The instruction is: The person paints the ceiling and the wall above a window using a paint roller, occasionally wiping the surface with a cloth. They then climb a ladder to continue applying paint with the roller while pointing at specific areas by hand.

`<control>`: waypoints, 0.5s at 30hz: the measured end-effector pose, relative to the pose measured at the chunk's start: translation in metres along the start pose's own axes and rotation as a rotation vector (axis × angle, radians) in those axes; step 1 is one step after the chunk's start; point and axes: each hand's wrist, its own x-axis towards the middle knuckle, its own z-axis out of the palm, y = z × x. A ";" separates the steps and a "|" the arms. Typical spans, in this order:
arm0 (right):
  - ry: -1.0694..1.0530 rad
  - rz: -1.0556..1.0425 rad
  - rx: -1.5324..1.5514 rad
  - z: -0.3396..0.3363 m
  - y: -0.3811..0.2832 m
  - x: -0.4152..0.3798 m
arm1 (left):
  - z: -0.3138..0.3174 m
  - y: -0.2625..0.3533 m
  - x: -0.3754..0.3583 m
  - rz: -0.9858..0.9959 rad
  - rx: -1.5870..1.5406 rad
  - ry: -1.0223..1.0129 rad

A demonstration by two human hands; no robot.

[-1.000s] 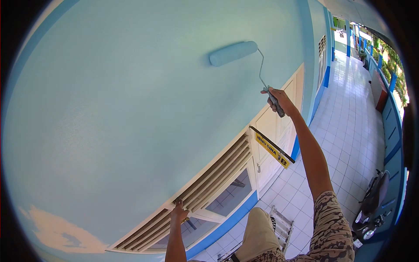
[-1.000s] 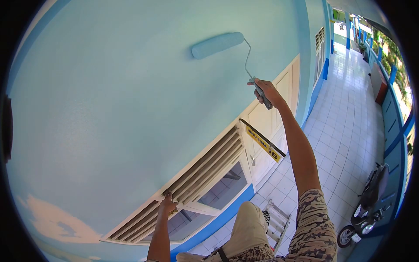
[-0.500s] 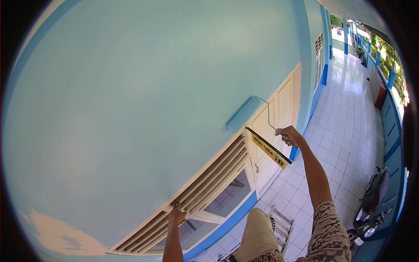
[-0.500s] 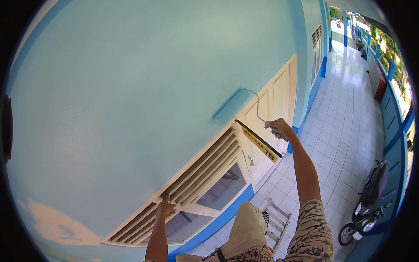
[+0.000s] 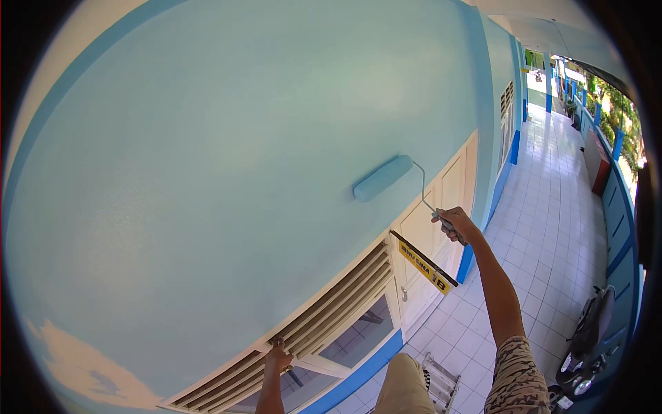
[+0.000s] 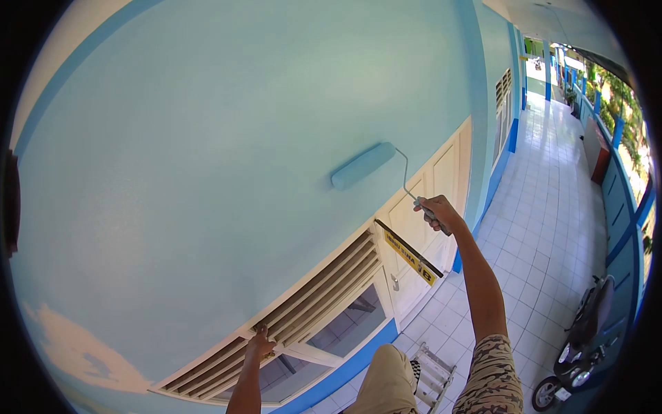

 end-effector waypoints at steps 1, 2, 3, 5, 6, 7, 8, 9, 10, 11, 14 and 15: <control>0.004 -0.005 -0.007 0.001 -0.019 0.002 | 0.002 -0.002 0.004 0.007 -0.005 0.003; 0.016 -0.043 -0.007 0.002 -0.038 0.003 | 0.005 -0.007 0.008 0.014 -0.042 0.002; 0.026 -0.080 -0.007 0.002 -0.055 0.006 | 0.010 -0.011 0.013 0.019 -0.080 0.000; 0.013 -0.120 0.011 0.001 -0.089 0.014 | 0.003 -0.004 0.006 0.010 -0.057 -0.014; 0.025 -0.145 0.006 0.003 -0.106 0.018 | 0.000 -0.002 0.003 -0.005 -0.027 -0.031; -0.005 -0.184 0.011 0.003 -0.124 0.021 | 0.000 -0.001 0.003 -0.001 -0.031 -0.028; -0.003 -0.210 0.009 0.006 -0.141 0.024 | 0.003 -0.003 0.005 -0.006 -0.022 -0.017; 0.002 -0.235 0.005 0.009 -0.159 0.027 | 0.005 -0.004 0.006 -0.008 -0.012 -0.007; 0.006 -0.238 0.000 0.012 -0.178 0.028 | 0.010 -0.006 0.010 -0.001 -0.014 -0.005; 0.020 -0.268 0.016 0.016 -0.197 0.030 | 0.014 -0.010 0.015 0.004 -0.006 -0.004; 0.054 -0.341 0.033 0.029 -0.255 0.037 | 0.014 -0.011 0.018 -0.002 -0.014 -0.005; 0.059 -0.358 0.035 0.032 -0.274 0.037 | 0.012 -0.011 0.016 -0.009 -0.033 -0.013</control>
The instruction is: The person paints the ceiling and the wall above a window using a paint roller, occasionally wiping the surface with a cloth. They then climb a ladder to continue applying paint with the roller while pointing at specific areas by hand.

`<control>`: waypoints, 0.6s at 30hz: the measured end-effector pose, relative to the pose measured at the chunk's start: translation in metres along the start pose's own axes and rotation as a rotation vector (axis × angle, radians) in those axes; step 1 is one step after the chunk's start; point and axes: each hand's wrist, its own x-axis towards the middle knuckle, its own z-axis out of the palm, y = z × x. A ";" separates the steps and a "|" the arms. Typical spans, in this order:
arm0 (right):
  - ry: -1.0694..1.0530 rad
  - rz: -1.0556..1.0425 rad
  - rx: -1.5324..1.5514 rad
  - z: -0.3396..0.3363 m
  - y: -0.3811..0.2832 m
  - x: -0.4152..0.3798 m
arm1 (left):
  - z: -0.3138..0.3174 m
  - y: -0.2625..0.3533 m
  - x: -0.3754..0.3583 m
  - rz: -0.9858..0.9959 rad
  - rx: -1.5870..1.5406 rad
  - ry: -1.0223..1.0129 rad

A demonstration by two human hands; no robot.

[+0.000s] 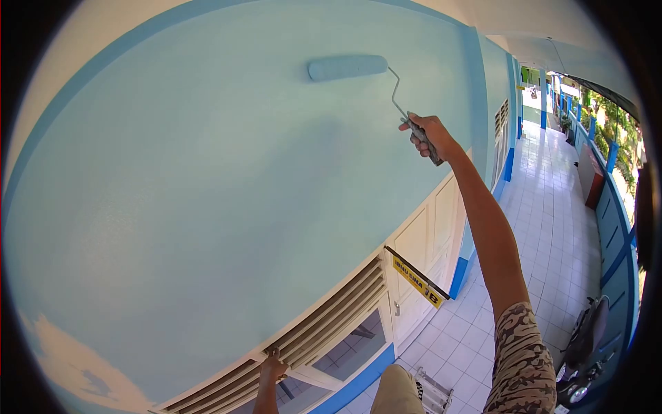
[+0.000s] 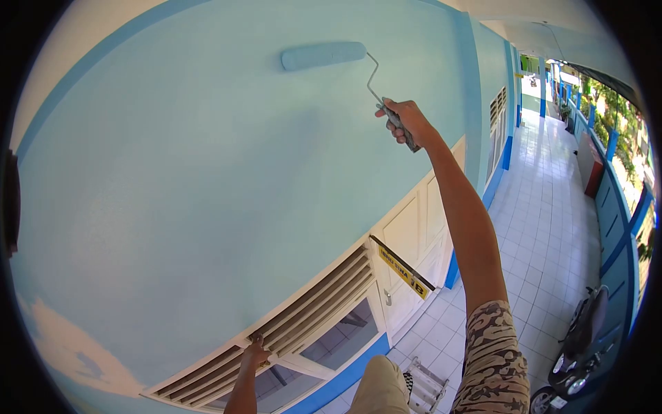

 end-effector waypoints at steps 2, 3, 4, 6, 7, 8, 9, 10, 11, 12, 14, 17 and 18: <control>0.004 -0.019 0.002 0.006 -0.032 0.015 | 0.003 -0.003 0.003 0.005 0.003 0.009; 0.013 -0.060 -0.006 0.009 -0.047 0.022 | 0.004 -0.003 0.005 0.011 0.004 0.017; 0.021 -0.100 -0.013 0.012 -0.060 0.031 | 0.003 -0.002 0.005 0.009 0.001 0.019; 0.034 -0.149 -0.010 0.019 -0.080 0.049 | 0.000 0.000 0.003 -0.015 -0.021 -0.019; 0.052 -0.196 -0.008 0.021 -0.086 0.055 | 0.002 0.000 0.002 -0.018 -0.022 -0.019; 0.050 -0.198 -0.005 0.022 -0.090 0.059 | 0.003 -0.001 0.001 -0.014 -0.033 -0.012; 0.030 -0.197 0.011 0.024 -0.094 0.063 | 0.002 -0.001 0.003 -0.010 -0.045 -0.003; 0.009 -0.193 0.030 0.024 -0.094 0.067 | 0.000 0.000 0.002 -0.014 -0.044 0.001; 0.008 -0.194 0.035 0.023 -0.090 0.066 | 0.000 0.002 0.000 -0.029 -0.007 -0.021; -0.041 -0.157 0.049 0.020 -0.086 0.062 | -0.003 0.003 0.000 -0.040 0.026 -0.040; -0.088 -0.121 0.059 0.006 -0.069 0.056 | 0.004 0.000 0.007 -0.025 0.059 0.010; -0.143 -0.008 0.020 -0.021 -0.030 0.040 | -0.010 0.006 -0.010 -0.016 -0.026 -0.037; -0.165 0.038 0.020 -0.029 -0.016 0.034 | -0.014 0.008 -0.014 -0.021 -0.023 -0.046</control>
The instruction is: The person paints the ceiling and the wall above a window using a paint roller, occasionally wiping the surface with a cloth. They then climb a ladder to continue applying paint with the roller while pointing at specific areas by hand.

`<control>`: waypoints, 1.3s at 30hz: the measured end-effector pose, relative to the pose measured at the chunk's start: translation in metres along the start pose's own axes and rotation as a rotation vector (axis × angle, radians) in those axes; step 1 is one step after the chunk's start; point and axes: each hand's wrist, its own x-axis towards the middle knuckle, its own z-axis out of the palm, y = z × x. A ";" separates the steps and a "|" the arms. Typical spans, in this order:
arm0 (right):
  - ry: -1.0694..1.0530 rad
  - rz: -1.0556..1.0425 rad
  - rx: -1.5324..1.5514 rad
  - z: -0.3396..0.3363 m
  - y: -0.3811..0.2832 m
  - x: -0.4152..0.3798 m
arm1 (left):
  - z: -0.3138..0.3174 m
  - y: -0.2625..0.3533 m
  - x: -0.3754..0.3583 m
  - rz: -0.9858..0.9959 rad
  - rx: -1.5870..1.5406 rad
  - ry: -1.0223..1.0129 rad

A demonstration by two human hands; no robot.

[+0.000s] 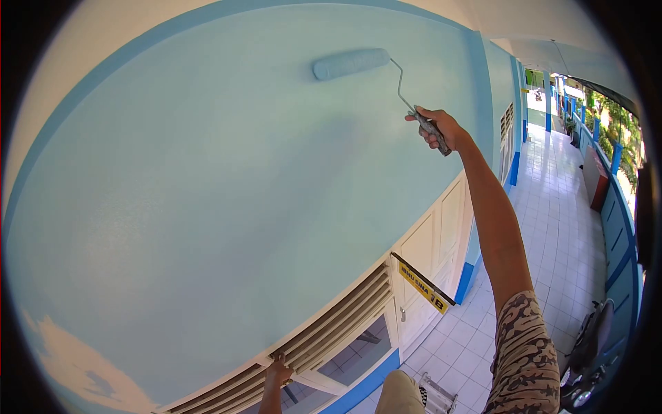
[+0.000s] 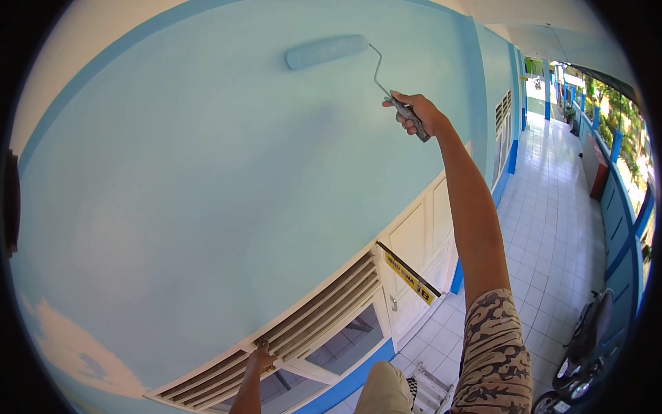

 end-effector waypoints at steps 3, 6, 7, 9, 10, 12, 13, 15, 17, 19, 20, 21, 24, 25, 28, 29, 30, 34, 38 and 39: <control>-0.017 0.087 -0.026 -0.020 0.041 -0.020 | 0.005 -0.003 0.008 -0.002 0.001 -0.012; -0.002 0.156 -0.069 -0.032 0.066 -0.049 | 0.014 -0.008 0.019 0.005 0.035 0.012; 0.011 0.179 -0.084 -0.033 0.072 -0.057 | 0.017 -0.009 0.020 0.012 0.069 0.044; 0.023 0.178 -0.135 -0.034 0.081 -0.070 | 0.022 -0.015 0.028 0.011 0.044 0.028; 0.040 0.174 -0.181 -0.033 0.082 -0.076 | 0.022 -0.015 0.028 0.010 0.025 0.016; 0.054 0.174 -0.189 -0.032 0.080 -0.077 | 0.024 -0.013 0.028 0.011 0.069 0.052; 0.075 0.161 -0.211 -0.029 0.076 -0.077 | 0.019 -0.010 0.025 -0.010 0.048 0.029; 0.113 0.148 -0.226 -0.025 0.066 -0.074 | 0.024 -0.013 0.030 -0.031 0.076 0.036; 0.123 0.098 -0.222 -0.013 0.045 -0.068 | 0.026 -0.013 0.035 -0.031 0.100 0.049; 0.129 0.033 -0.231 0.001 0.023 -0.056 | 0.027 -0.013 0.031 -0.033 0.123 0.060; 0.135 0.004 -0.230 0.011 0.011 -0.050 | 0.020 -0.007 0.024 -0.038 0.100 0.044; 0.120 -0.041 -0.197 0.024 -0.008 -0.041 | 0.014 -0.003 0.018 -0.045 0.080 0.026; 0.092 -0.094 -0.123 0.055 -0.017 -0.032 | 0.012 -0.005 0.013 -0.013 0.034 0.027; 0.081 -0.124 -0.092 0.061 -0.014 -0.030 | 0.014 -0.006 0.014 -0.016 -0.012 0.022; 0.096 -0.098 -0.106 0.076 0.010 -0.043 | 0.022 -0.011 0.019 -0.003 -0.027 0.055; 0.090 -0.083 -0.120 0.077 0.023 -0.050 | 0.026 -0.015 0.026 0.007 -0.008 0.065; 0.085 -0.068 -0.134 0.075 0.038 -0.059 | 0.030 -0.021 0.029 0.002 -0.017 0.062; 0.069 0.078 -0.152 0.071 0.113 -0.104 | 0.025 -0.017 0.024 0.016 -0.078 0.026; 0.057 0.252 -0.126 0.079 0.199 -0.163 | 0.028 -0.016 0.024 0.043 -0.070 0.084; 0.047 0.299 -0.134 0.080 0.215 -0.176 | 0.021 -0.011 0.018 0.024 -0.075 0.064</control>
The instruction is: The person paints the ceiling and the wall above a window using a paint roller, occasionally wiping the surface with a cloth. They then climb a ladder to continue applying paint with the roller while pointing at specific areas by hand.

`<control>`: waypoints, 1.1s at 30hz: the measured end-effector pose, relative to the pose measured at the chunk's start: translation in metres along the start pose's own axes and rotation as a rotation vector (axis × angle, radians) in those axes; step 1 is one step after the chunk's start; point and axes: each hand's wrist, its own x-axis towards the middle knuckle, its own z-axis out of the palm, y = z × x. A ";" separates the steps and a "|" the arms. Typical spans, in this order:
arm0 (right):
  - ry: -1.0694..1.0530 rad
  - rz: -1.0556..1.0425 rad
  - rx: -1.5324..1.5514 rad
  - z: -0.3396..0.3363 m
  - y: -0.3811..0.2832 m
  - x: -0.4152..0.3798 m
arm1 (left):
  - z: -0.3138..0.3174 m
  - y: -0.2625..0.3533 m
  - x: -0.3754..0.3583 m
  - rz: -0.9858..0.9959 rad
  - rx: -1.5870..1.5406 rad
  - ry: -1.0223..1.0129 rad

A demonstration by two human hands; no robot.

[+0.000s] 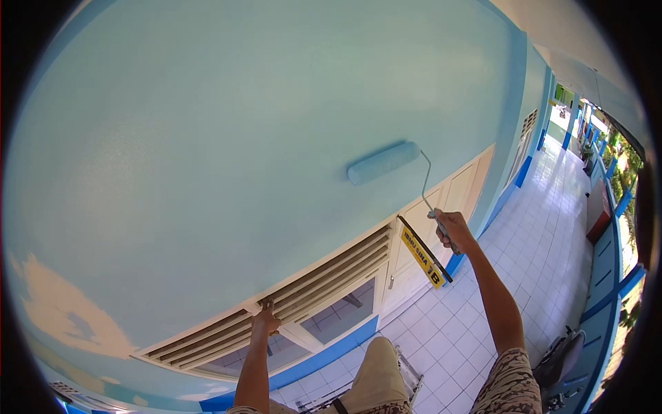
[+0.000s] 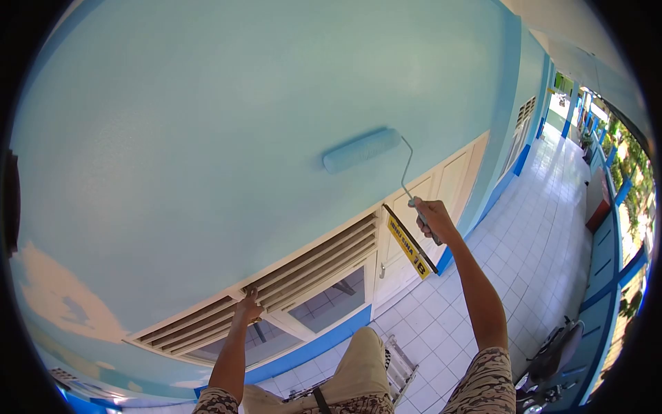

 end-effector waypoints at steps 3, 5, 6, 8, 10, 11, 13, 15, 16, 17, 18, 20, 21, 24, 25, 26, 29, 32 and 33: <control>-0.045 0.101 -0.031 0.010 0.056 -0.013 | 0.003 -0.003 -0.003 0.011 -0.033 0.017; -0.026 0.206 -0.077 0.017 0.076 -0.021 | -0.005 0.004 -0.010 -0.011 -0.010 0.003; -0.040 0.232 -0.095 0.017 0.084 -0.022 | -0.006 0.005 -0.010 -0.011 -0.014 0.006; -0.058 0.256 -0.115 0.021 0.081 -0.022 | -0.003 0.002 -0.007 -0.008 -0.041 0.005; -0.039 0.239 -0.089 0.024 0.073 -0.025 | -0.003 0.003 -0.009 -0.007 -0.003 0.018; -0.041 0.238 -0.092 0.027 0.060 -0.028 | -0.005 0.005 -0.013 -0.002 0.038 0.029; -0.010 0.170 -0.018 0.032 0.030 -0.029 | -0.012 0.010 -0.019 -0.015 -0.002 0.002; 0.008 0.060 -0.044 0.038 -0.005 -0.029 | -0.015 0.014 -0.020 -0.027 -0.037 -0.030; -0.006 0.023 -0.052 0.038 -0.024 -0.027 | -0.015 0.014 -0.020 -0.027 -0.002 -0.022; 0.024 -0.004 -0.038 0.042 -0.045 -0.027 | -0.013 0.013 -0.019 -0.028 0.034 -0.015; 0.036 -0.033 -0.022 0.044 -0.065 -0.024 | -0.005 0.008 -0.011 -0.027 0.098 0.026; 0.055 -0.122 -0.011 0.050 -0.104 -0.017 | -0.003 0.007 -0.010 -0.034 0.079 0.020; 0.047 -0.180 0.004 0.050 -0.118 -0.011 | -0.004 0.008 -0.011 -0.037 0.057 0.018; 0.048 -0.228 0.077 0.063 -0.148 -0.002 | -0.012 0.013 -0.019 -0.028 0.000 -0.008; 0.054 -0.256 0.103 0.070 -0.151 0.000 | -0.007 0.010 -0.013 -0.031 -0.002 -0.003; 0.060 -0.281 0.130 0.075 -0.152 0.001 | 0.002 0.006 -0.006 -0.019 0.036 0.040; 0.044 -0.281 0.087 0.085 -0.124 -0.003 | 0.006 -0.001 -0.005 0.009 0.024 0.080; 0.014 -0.211 0.067 0.091 -0.072 -0.019 | -0.006 0.007 -0.017 0.011 -0.001 0.049; 0.011 -0.199 0.061 0.094 -0.051 -0.023 | -0.007 0.010 -0.019 -0.004 0.029 0.020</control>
